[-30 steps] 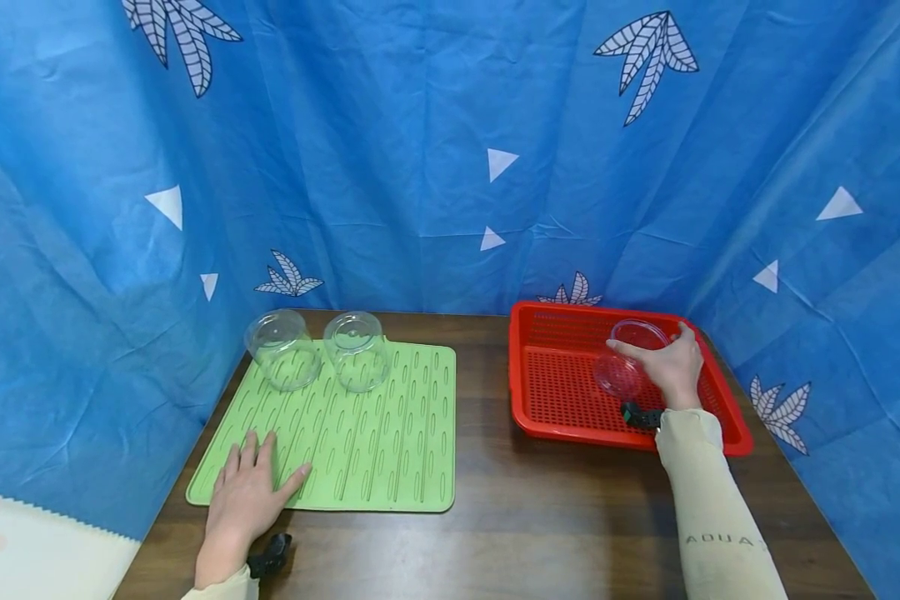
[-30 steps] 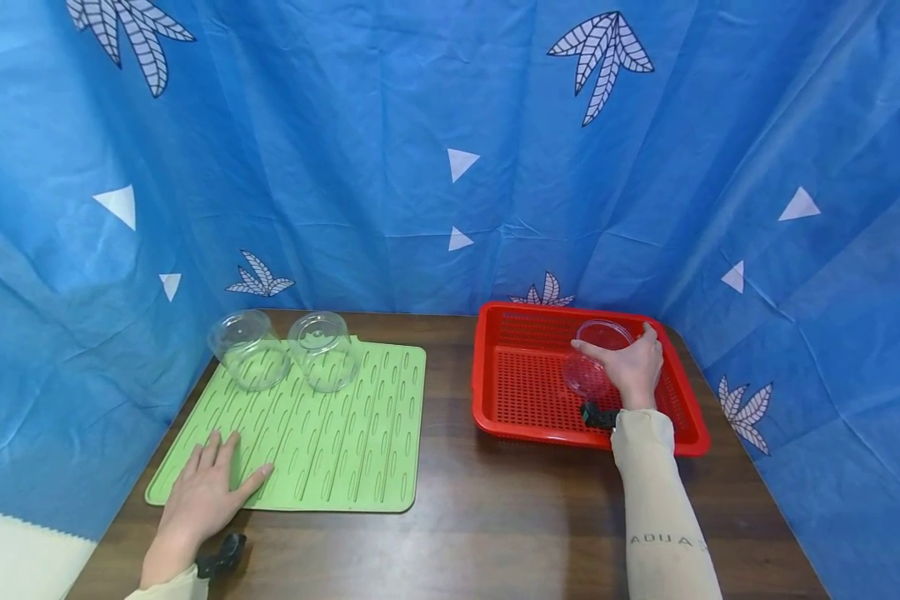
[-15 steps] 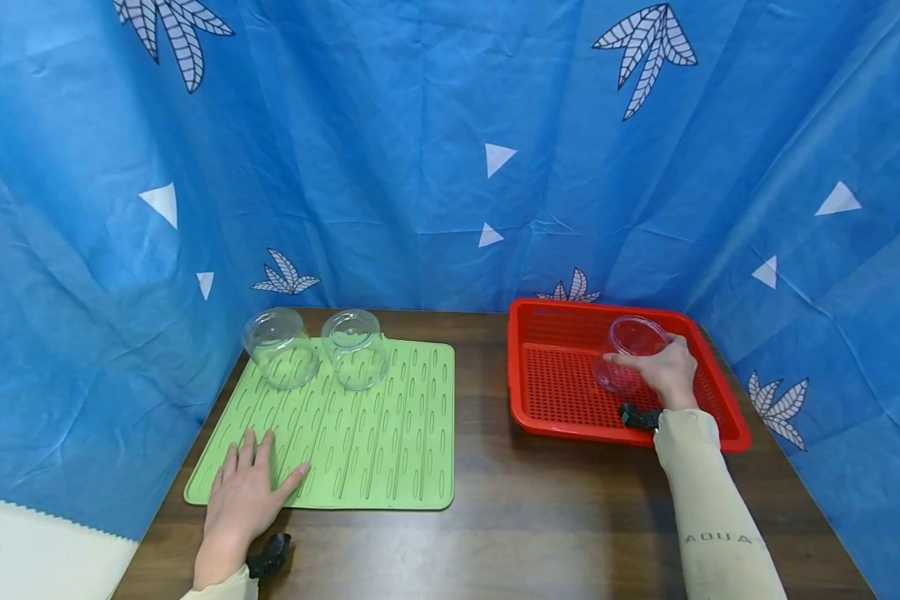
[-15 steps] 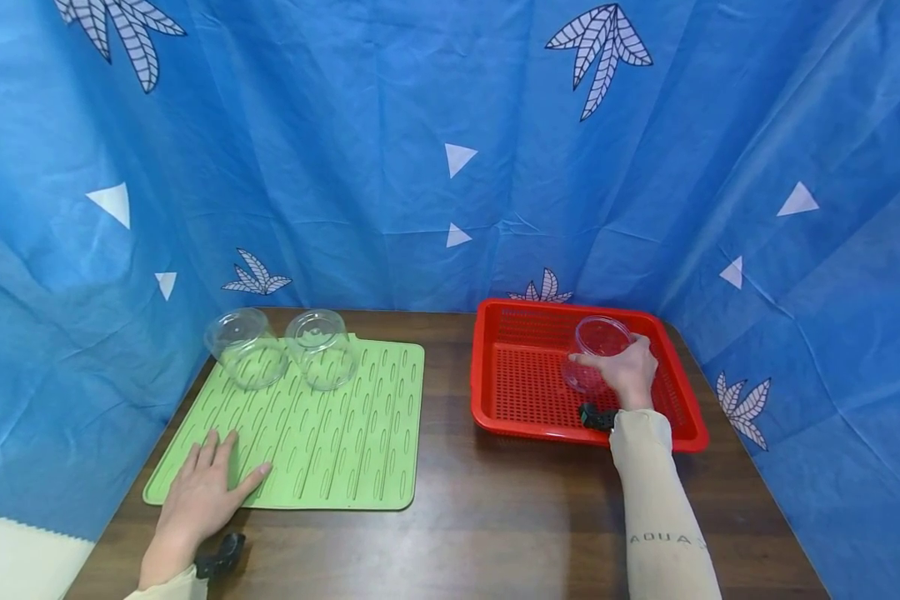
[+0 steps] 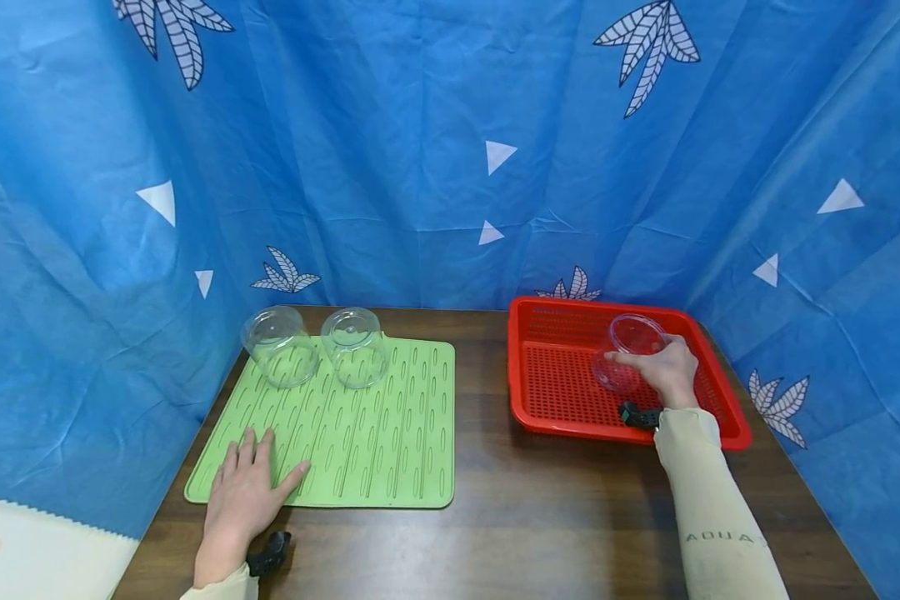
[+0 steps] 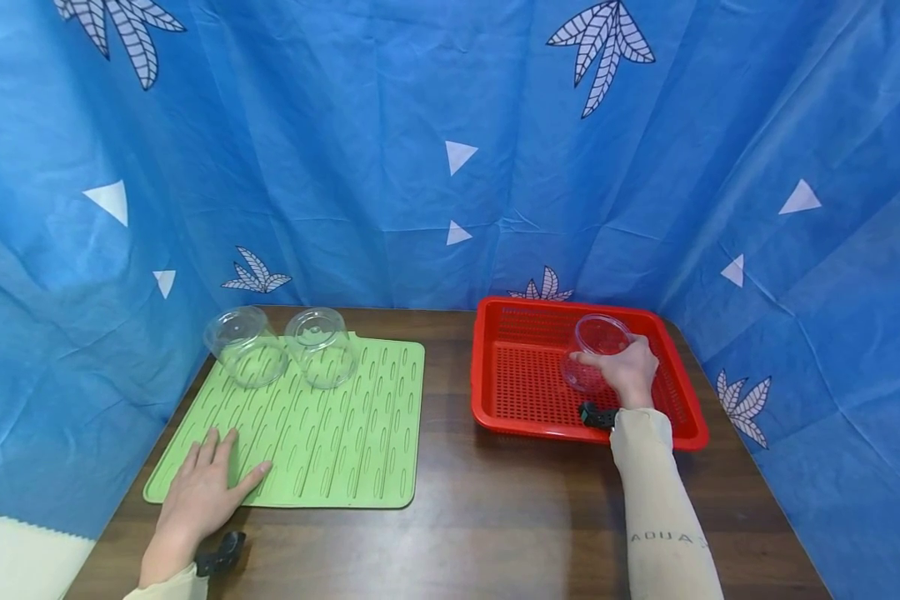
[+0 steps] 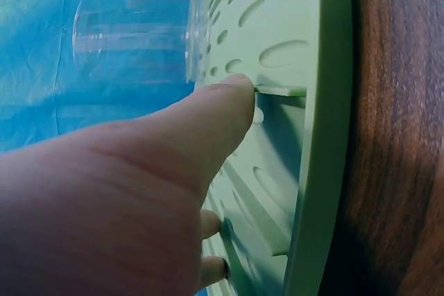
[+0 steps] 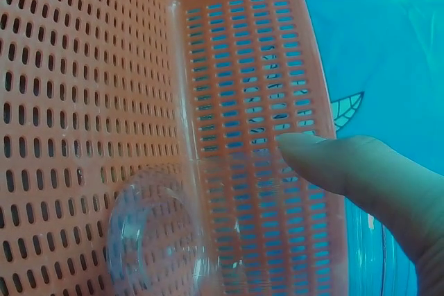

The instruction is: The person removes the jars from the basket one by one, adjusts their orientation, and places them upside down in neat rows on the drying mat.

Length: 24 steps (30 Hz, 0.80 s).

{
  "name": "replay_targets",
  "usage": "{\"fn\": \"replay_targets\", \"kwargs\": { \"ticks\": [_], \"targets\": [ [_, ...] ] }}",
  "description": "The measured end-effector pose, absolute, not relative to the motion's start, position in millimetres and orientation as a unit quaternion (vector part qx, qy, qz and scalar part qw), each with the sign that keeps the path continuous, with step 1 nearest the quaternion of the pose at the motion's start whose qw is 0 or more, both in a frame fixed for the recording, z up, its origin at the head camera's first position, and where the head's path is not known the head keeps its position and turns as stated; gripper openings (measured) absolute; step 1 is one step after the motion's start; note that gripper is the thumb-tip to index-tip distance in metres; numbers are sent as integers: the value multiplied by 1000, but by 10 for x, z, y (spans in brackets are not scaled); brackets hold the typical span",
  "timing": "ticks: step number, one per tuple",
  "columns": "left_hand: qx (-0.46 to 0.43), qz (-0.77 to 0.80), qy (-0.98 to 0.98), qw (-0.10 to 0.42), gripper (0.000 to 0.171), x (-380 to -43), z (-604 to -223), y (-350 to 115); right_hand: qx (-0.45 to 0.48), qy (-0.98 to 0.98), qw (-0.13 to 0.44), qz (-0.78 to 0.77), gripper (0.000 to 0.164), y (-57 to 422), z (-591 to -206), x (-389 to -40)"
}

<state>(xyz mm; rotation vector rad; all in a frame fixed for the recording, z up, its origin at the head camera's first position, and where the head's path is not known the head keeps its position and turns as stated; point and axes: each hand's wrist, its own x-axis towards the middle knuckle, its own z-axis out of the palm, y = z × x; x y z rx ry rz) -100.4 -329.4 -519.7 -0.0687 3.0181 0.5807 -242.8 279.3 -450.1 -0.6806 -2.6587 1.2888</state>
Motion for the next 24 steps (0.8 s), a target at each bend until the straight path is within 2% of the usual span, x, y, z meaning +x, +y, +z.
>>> {"fn": "replay_targets", "kwargs": {
  "ticks": [10, 24],
  "targets": [
    [-22, 189, 981, 35, 103, -997, -5192, -3289, -210, -880, 78, 419, 107, 2778, -4433, -2415],
    [-21, 180, 983, 33, 103, -1006, -5193, -3286, -162, -885, 139, 414, 111, 2650, -4100, -2303]
  ]
}}
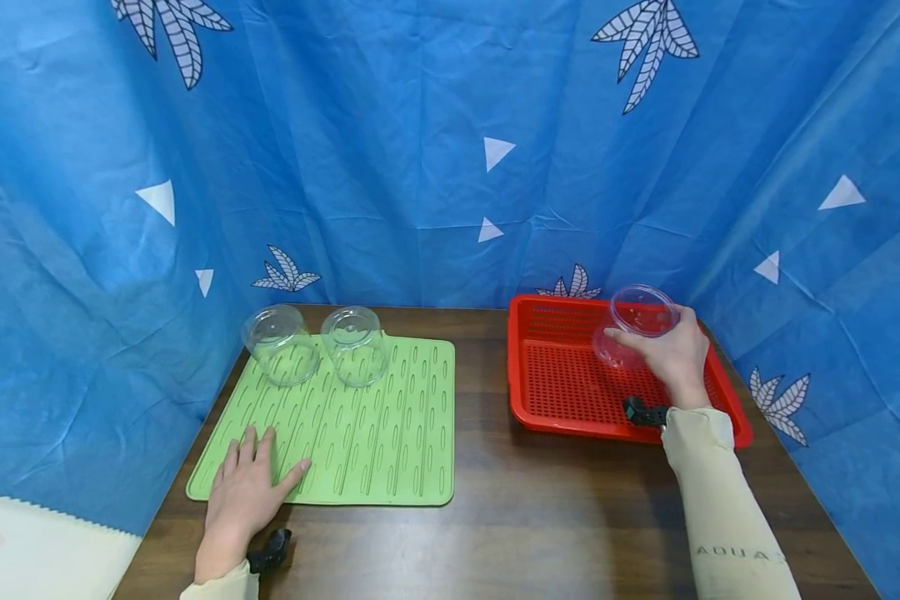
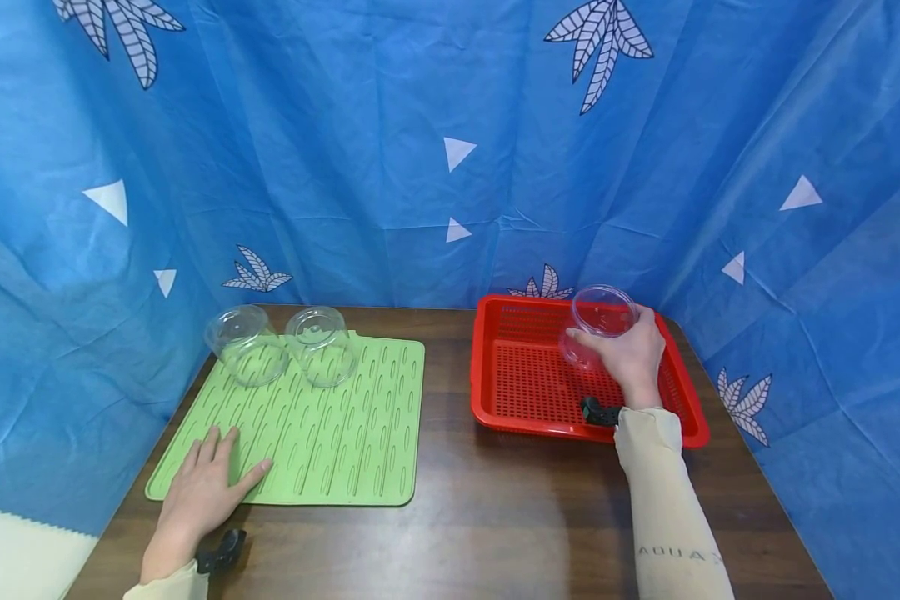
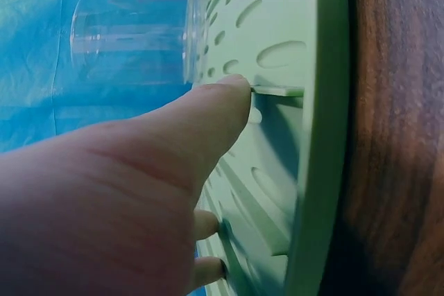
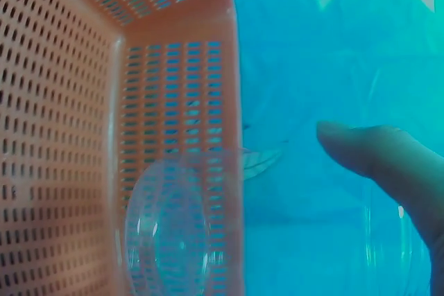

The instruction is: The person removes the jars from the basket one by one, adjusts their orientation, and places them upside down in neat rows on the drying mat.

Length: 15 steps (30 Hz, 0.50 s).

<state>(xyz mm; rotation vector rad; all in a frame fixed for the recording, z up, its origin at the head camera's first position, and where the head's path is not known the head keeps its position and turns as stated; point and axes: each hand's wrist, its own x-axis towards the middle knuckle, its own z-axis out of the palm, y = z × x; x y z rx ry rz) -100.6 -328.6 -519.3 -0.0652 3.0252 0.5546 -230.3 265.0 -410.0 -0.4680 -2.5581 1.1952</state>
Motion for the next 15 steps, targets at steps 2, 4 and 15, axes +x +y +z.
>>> {"fn": "replay_targets", "kwargs": {
  "ticks": [2, 4, 15],
  "targets": [
    [-20, 182, 983, 33, 103, -1016, -5191, -3288, -154, -885, 149, 413, 111, 2623, -4047, -2283],
    [-19, 183, 982, 33, 104, -1020, -5187, -3285, -145, -885, 160, 413, 111, 2595, -4001, -2266],
    [8, 176, 981, -76, 89, -1094, -4996, -3149, -77, -886, 225, 398, 102, 2360, -3763, -2172]
  ]
}}
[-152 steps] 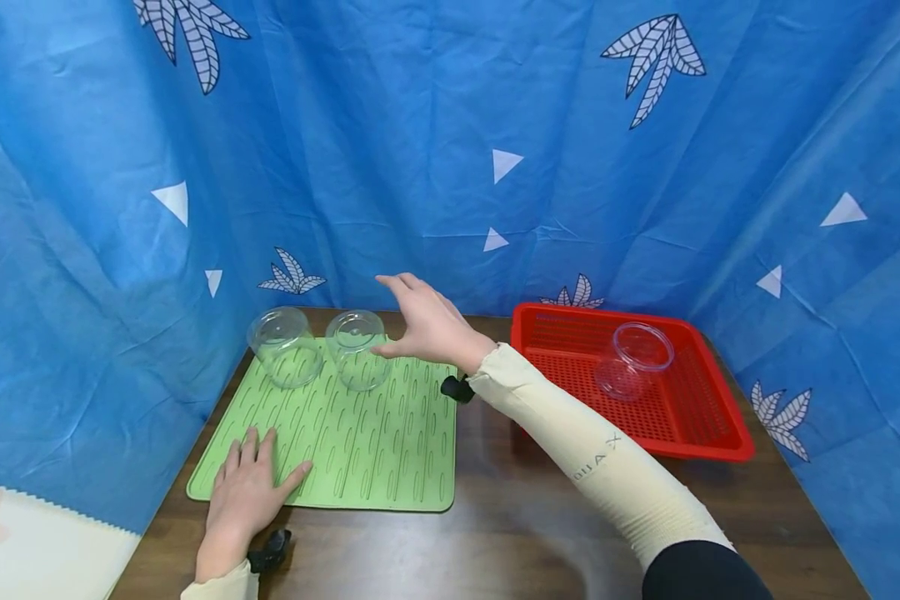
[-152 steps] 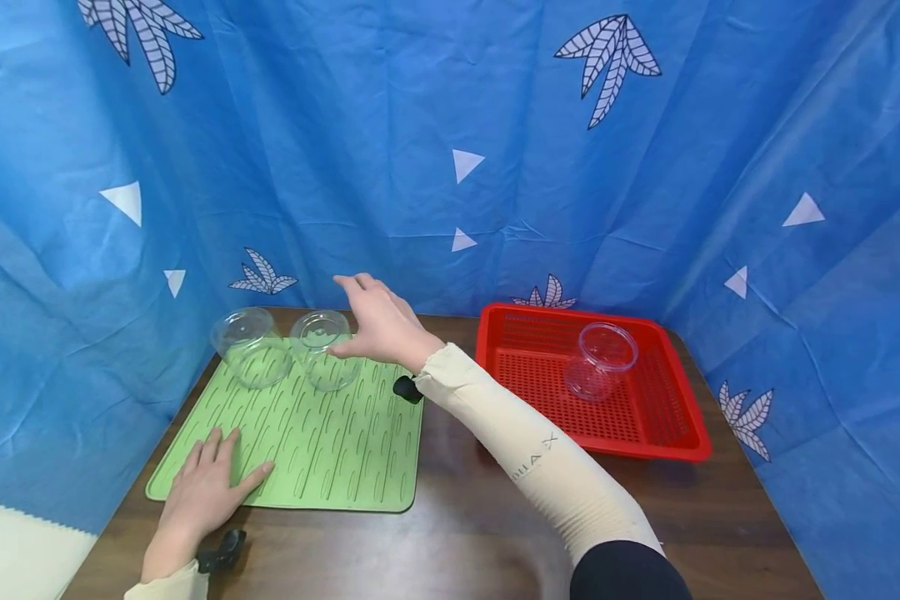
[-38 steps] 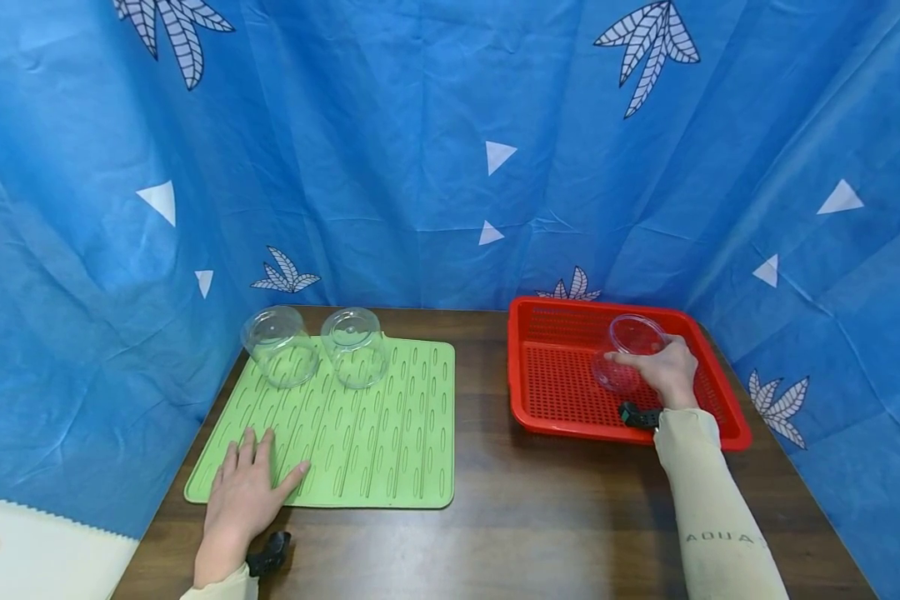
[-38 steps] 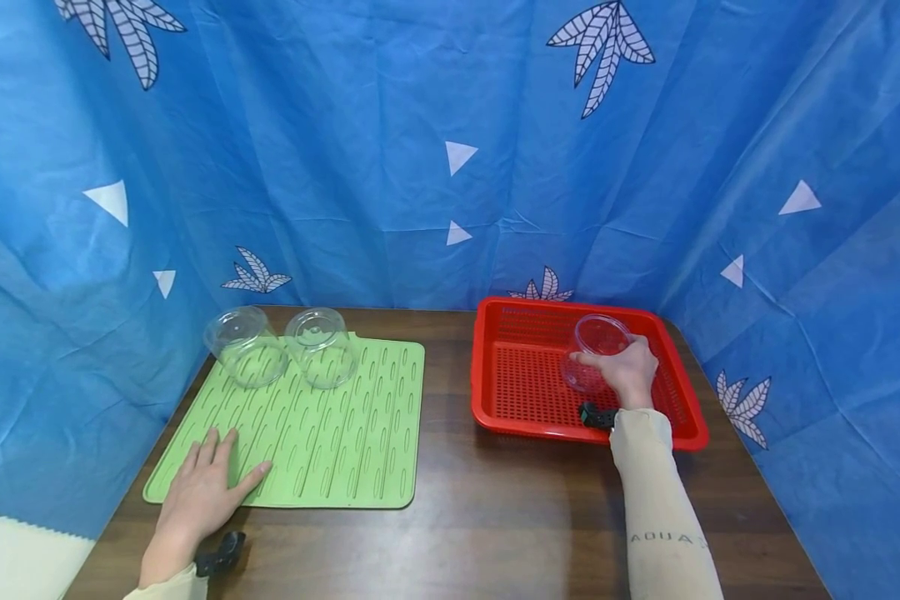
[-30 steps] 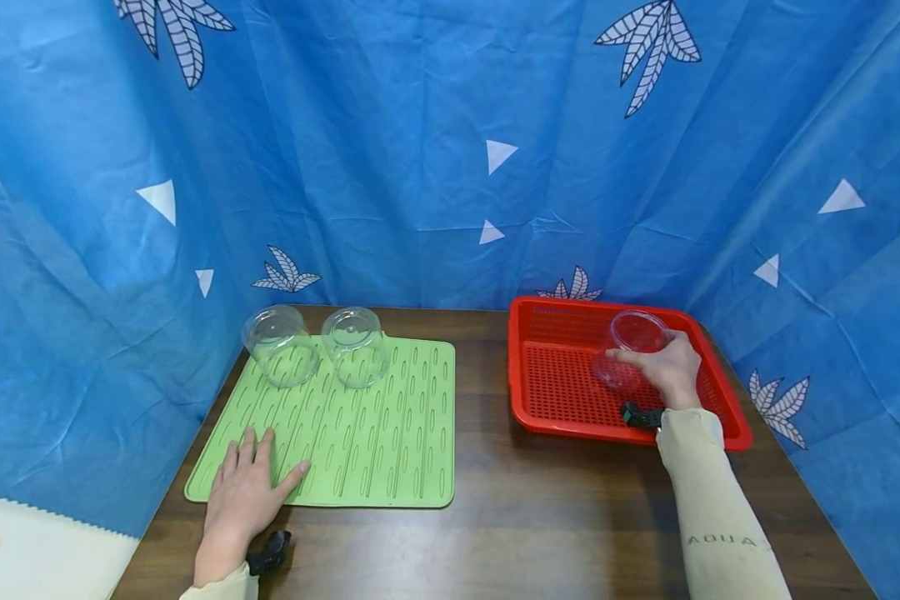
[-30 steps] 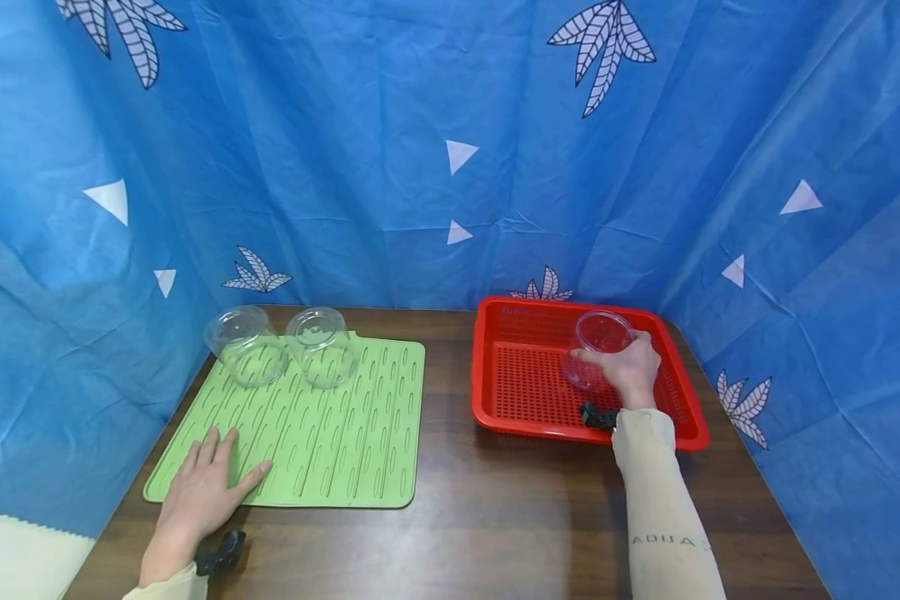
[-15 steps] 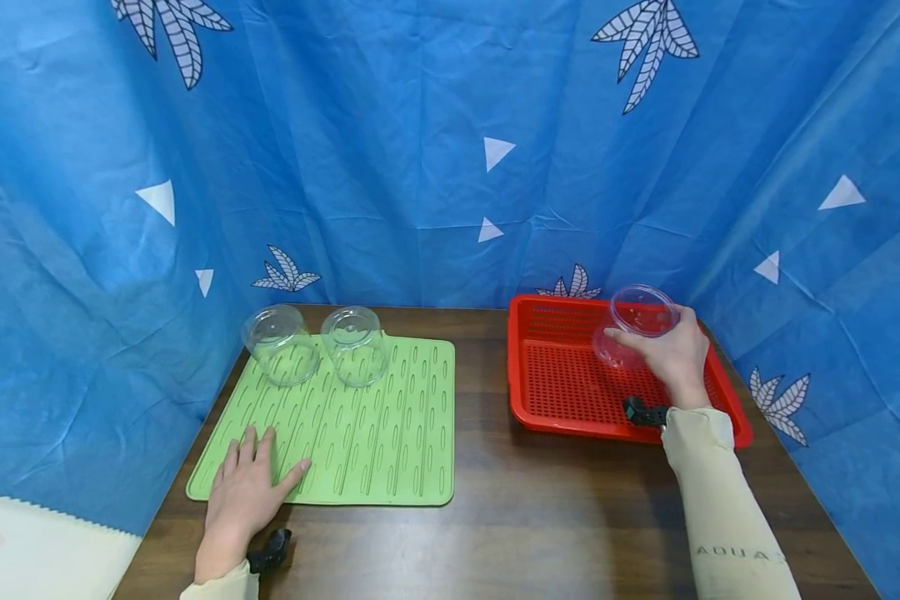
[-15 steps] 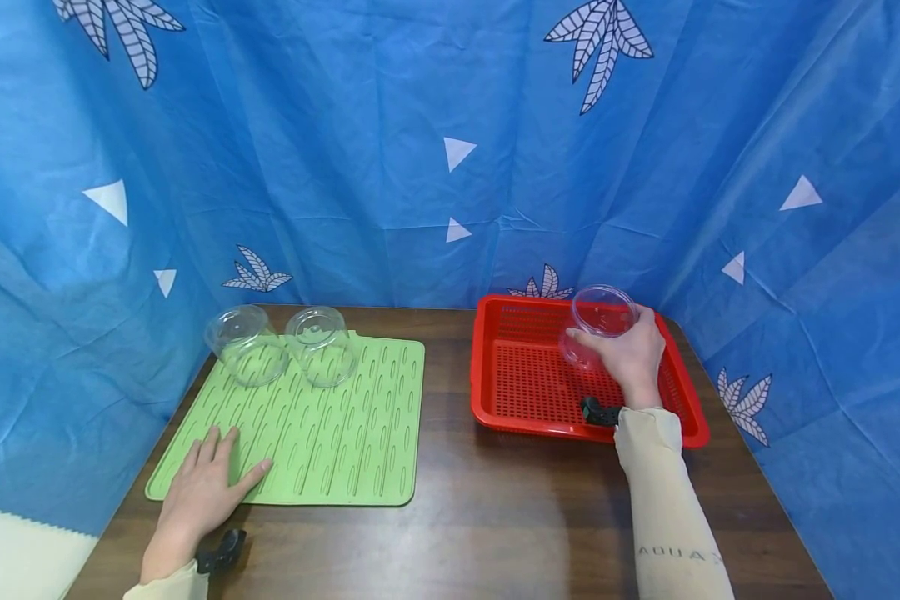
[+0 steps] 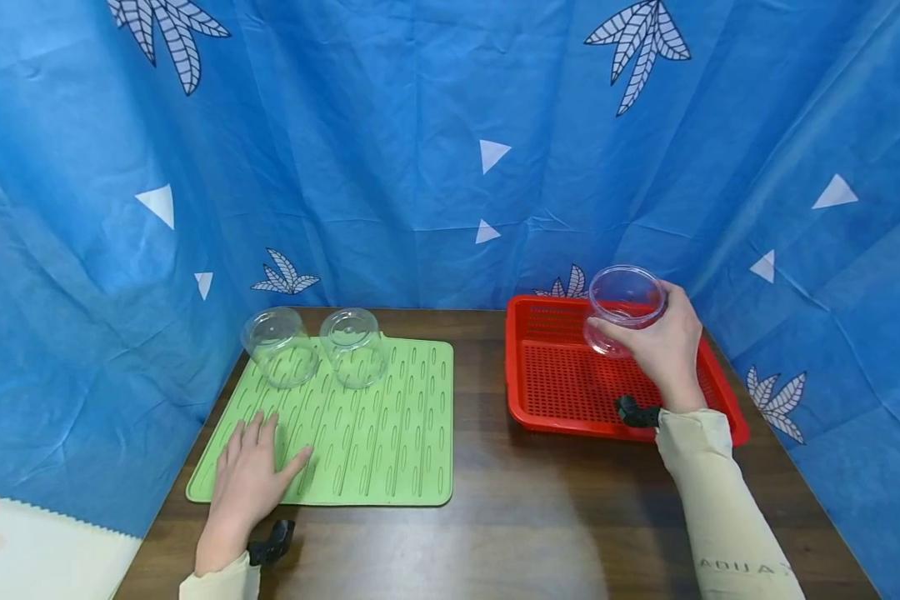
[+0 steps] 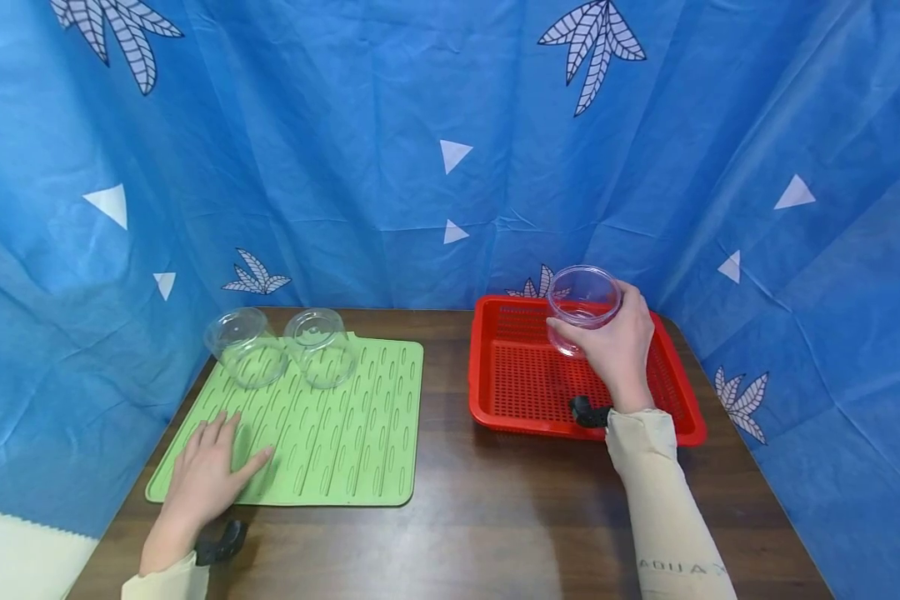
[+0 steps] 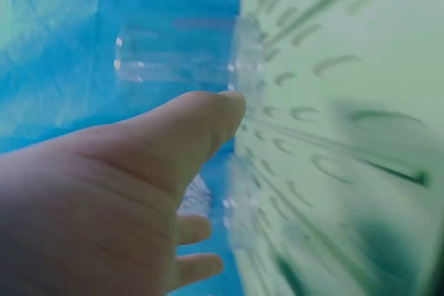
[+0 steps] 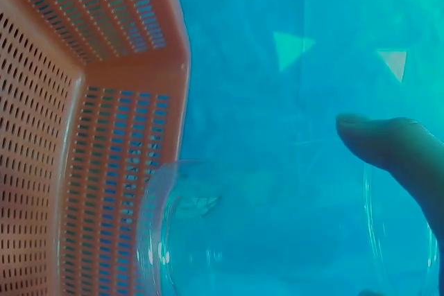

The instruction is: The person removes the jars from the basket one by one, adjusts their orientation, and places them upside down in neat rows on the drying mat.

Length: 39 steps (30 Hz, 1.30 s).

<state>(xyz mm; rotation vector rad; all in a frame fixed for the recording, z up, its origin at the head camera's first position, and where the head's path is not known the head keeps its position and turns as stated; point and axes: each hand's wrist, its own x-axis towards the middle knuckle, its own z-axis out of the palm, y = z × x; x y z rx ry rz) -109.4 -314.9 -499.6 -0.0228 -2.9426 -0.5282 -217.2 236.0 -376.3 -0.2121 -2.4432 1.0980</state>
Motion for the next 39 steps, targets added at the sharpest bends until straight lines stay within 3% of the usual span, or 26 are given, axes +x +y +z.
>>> {"fn": "replay_targets", "kwargs": {
  "ticks": [6, 17, 29, 39],
  "targets": [
    [-43, -187, -970, 150, 84, -1213, -4764, -3000, -44, -893, 267, 361, 98, 2193, -3706, -2131],
    [-120, -292, -925, 209, 81, -1547, -4358, -2674, 35, -890, 337, 305, 96, 1874, -3572, -2052],
    [-187, -339, -898, 211, 83, -1812, -3914, -2256, 82, -891, 356, 269, 99, 1570, -3449, -1967],
    [-227, -374, -872, 221, 84, -1906, -3671, -1958, 142, -880, 405, 205, 101, 1358, -3374, -1911]
  ]
}}
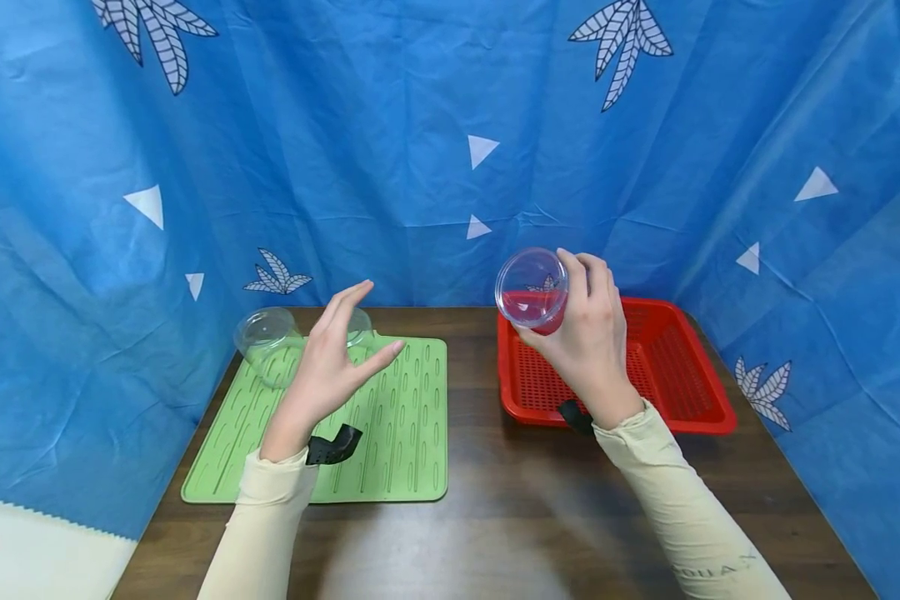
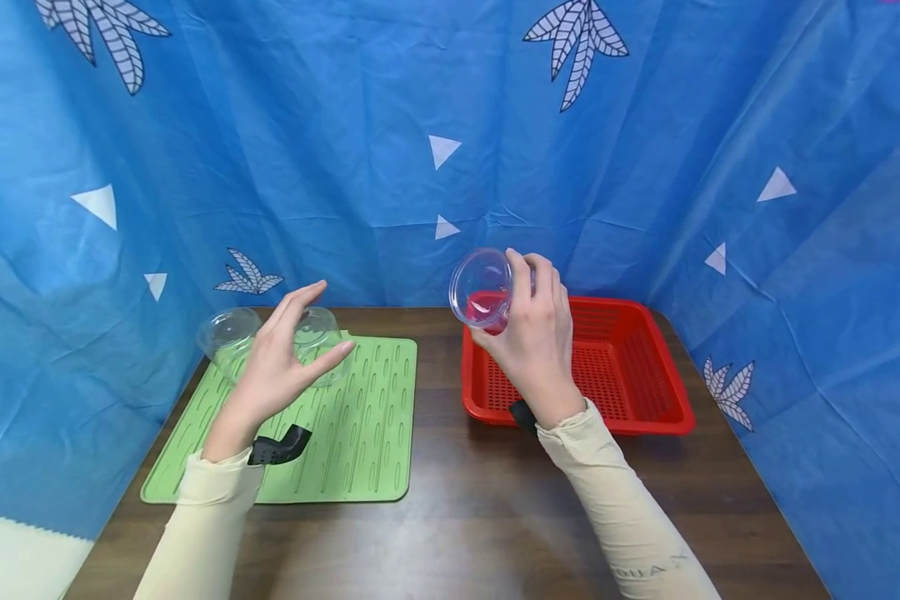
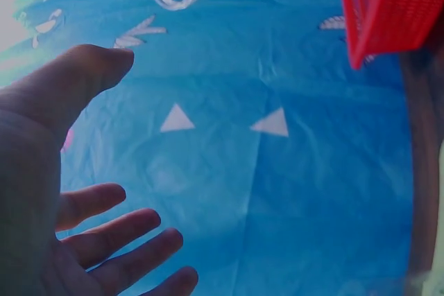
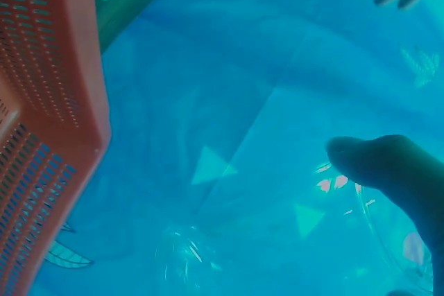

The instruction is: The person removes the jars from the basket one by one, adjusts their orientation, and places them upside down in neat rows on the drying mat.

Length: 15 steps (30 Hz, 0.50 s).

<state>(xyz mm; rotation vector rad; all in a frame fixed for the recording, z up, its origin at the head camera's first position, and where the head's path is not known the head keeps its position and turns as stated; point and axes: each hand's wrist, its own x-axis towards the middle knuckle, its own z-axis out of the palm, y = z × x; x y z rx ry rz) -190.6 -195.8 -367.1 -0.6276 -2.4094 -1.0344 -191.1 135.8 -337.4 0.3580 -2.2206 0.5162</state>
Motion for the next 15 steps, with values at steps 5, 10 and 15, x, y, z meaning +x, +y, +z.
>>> {"fn": "replay_targets", "kwargs": {
  "ticks": [5, 10, 15],
  "targets": [
    [-254, -383, -856, 237, 86, -1947, -3545, -1857, 166, -877, 421, 161, 103, 1242, -3319, -1871],
    [-284, -393, -840, 245, 89, -1978, -3436, -1784, 197, -871, 429, 140, 105, 1119, -3299, -1845],
    [-306, -395, -837, 221, 92, -1988, -3356, -1709, 215, -865, 434, 128, 104, 997, -3284, -1820]
  ]
}}
